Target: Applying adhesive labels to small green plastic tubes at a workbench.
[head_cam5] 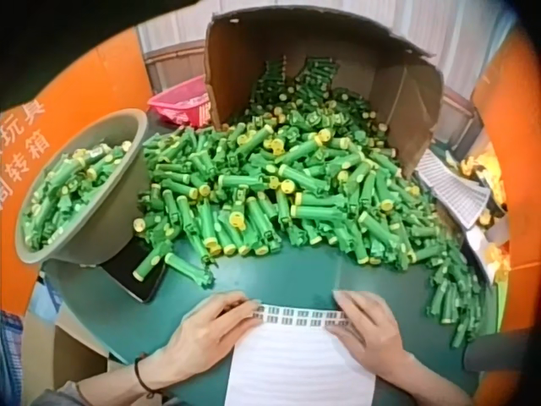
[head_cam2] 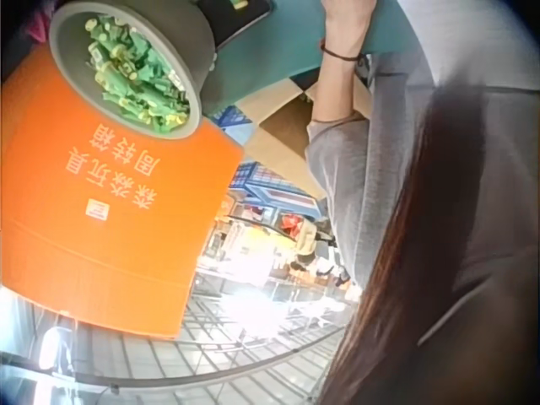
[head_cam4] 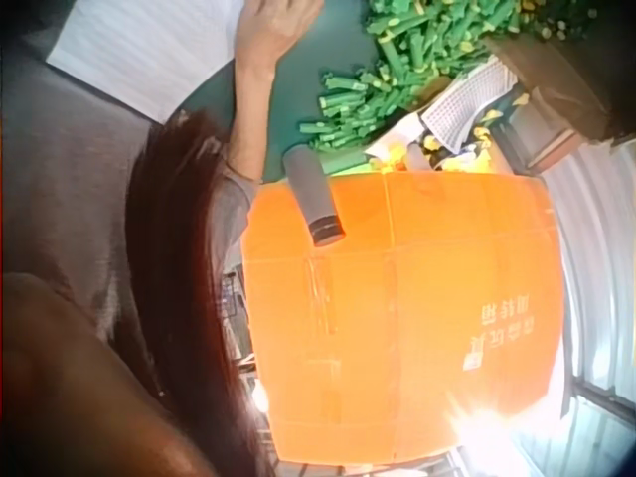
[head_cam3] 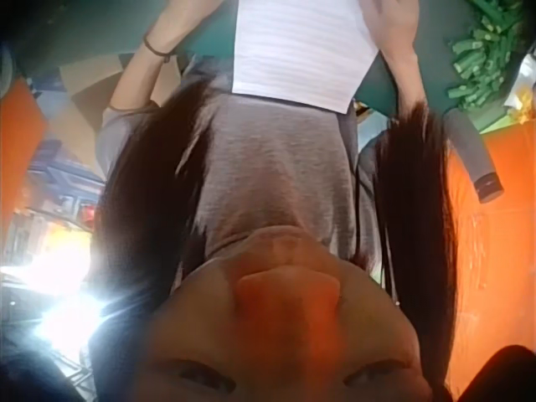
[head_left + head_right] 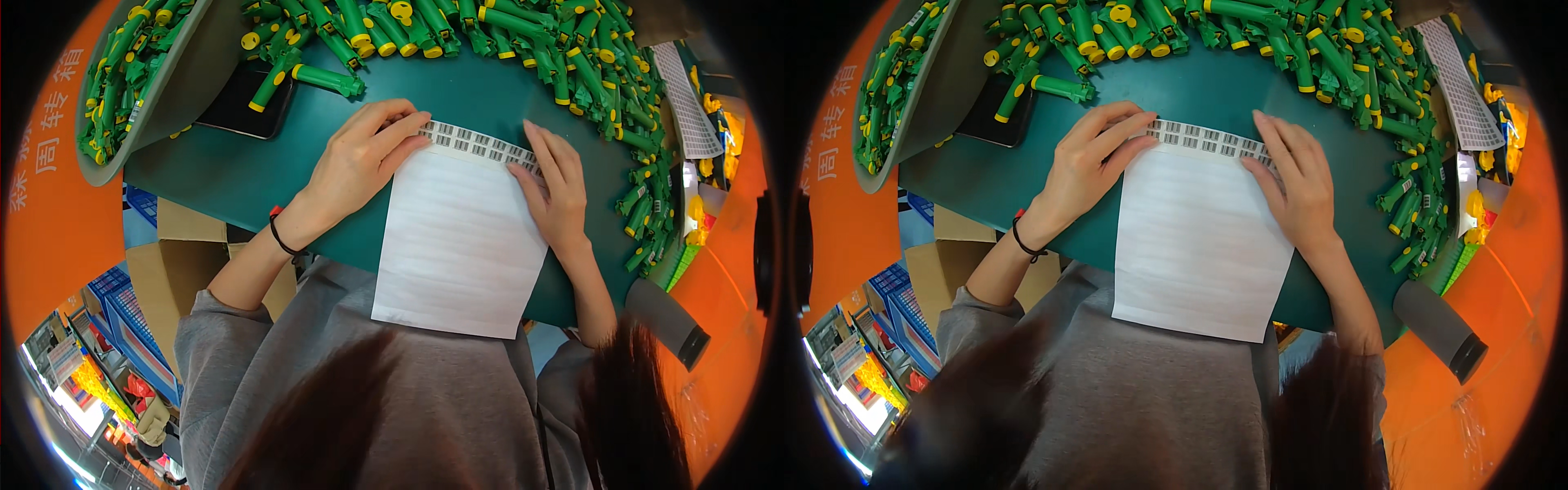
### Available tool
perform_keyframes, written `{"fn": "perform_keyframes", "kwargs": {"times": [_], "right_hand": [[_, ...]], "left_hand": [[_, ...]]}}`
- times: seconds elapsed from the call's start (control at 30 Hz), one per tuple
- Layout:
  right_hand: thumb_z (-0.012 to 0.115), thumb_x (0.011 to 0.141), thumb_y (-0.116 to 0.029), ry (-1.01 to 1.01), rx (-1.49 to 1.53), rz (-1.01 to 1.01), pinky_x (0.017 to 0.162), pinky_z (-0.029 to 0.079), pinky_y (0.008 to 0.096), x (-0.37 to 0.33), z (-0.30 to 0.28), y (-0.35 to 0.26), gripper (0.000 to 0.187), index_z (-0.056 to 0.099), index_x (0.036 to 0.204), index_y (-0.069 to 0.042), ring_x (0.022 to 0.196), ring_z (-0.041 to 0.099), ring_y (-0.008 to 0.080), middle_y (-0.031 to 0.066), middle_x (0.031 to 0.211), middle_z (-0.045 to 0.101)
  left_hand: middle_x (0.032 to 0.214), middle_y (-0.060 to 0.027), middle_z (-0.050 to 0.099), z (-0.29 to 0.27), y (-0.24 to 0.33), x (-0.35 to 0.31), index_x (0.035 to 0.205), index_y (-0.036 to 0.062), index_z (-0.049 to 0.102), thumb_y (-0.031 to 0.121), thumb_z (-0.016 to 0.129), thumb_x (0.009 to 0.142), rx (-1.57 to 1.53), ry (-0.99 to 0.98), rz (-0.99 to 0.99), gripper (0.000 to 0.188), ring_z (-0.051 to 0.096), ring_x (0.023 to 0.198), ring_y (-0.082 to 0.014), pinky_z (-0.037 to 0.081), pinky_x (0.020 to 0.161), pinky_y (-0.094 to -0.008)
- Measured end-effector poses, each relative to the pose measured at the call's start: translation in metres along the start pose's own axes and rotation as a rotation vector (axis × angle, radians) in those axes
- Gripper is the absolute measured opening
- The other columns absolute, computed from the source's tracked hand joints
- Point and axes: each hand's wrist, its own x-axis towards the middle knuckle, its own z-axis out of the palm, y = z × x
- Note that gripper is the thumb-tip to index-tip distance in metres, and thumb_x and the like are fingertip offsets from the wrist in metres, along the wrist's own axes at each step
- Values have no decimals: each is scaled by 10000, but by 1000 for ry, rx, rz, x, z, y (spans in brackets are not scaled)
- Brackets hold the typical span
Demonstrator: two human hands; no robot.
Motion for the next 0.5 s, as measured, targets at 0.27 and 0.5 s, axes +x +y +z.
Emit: {"fn": "perform_keyframes", "kwargs": {"times": [0.27,0.5], "right_hand": [[783,798,-29,-48,-68,-137,911,520,388,-10,-9,12,391,710,1182,-14,1032,646,285,107,1182,694],[803,774,-56,-20,-129,-183,919,499,386,-12,-18,17,415,707,1176,-22,1047,638,270,96,1187,697]], "left_hand": [[1068,-77,665,-2,2,1,1087,34,715,124,774,848,-3,-23,-18,262,671,857,-225,568,747,-333],[1072,-78,669,-2,2,0,1082,39,721,124,777,845,30,-32,-31,258,674,860,-225,568,748,-329]]}}
